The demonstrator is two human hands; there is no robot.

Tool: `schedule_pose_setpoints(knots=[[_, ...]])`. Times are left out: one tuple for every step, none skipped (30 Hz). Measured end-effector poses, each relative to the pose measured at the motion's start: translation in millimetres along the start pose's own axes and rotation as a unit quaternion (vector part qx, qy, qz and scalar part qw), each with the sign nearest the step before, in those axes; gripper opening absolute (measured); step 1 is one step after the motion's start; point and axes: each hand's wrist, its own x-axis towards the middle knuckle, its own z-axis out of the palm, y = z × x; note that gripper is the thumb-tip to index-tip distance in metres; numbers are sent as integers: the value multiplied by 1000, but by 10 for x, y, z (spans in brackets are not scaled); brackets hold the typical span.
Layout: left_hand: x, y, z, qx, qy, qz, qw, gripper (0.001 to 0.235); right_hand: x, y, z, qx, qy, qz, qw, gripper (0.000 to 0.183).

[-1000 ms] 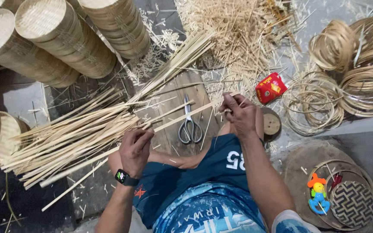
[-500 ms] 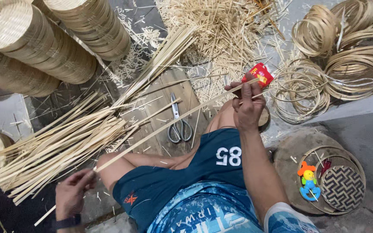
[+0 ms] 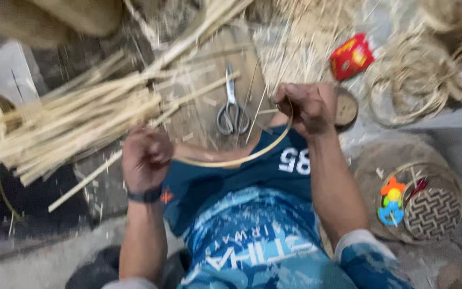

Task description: The person sits on the floor and bends thin bamboo strips into circular rims, joining the ends by hand. They repeatedly pick up strips, form loops, and place the finished rims aside among other completed pieces.

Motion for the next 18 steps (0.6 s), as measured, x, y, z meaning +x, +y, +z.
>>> schedule_pose_setpoints(knots=[[21,-31,20,16,30,-79,996,24,0,50,-17,-29,-35,43,998,33],[53,-85,33,30,55,-158,985,27,14,77,-45,-59,-69,83,992,32],[52,-133,51,84,78,-207,972,23,-3,104,-58,-88,-104,121,983,32],[97,-189,58,138,92,-252,953,21,13,111,-66,-122,-122,134,976,34],[118,-255,69,191,105,-297,930,22,22,122,-53,-156,-139,147,967,35],[135,-329,71,201,114,-315,921,21,32,136,-25,-191,-159,158,956,37],[135,-407,71,210,123,-332,911,21,23,151,18,-182,-147,153,960,36],[131,-474,59,219,132,-348,902,22,12,168,77,-175,-137,147,964,36],[123,-525,41,227,132,-350,899,23,-6,179,141,-167,-127,142,967,35],[130,-574,19,235,130,-350,897,24,-13,191,213,-185,-84,90,975,27],[137,-609,-4,244,128,-349,896,24,-45,221,306,-202,-40,37,978,20],[159,-629,-30,262,134,-354,888,26,-68,235,389,-218,2,-17,976,16],[181,-644,-52,280,140,-359,879,27,-111,237,462,-259,8,-27,965,12],[192,-636,-68,299,147,-362,871,28,-168,246,536,-299,11,-38,954,9],[196,-620,-78,260,145,-355,886,25,-218,244,596,-338,15,-49,940,5],[210,-593,-86,221,144,-346,901,23,-245,231,647,-369,-33,-94,924,10],[227,-560,-91,181,143,-335,913,22,-271,208,689,-399,-81,-139,903,18],[249,-523,-93,154,128,-349,915,19,-282,185,727,-424,-131,-184,877,27]])
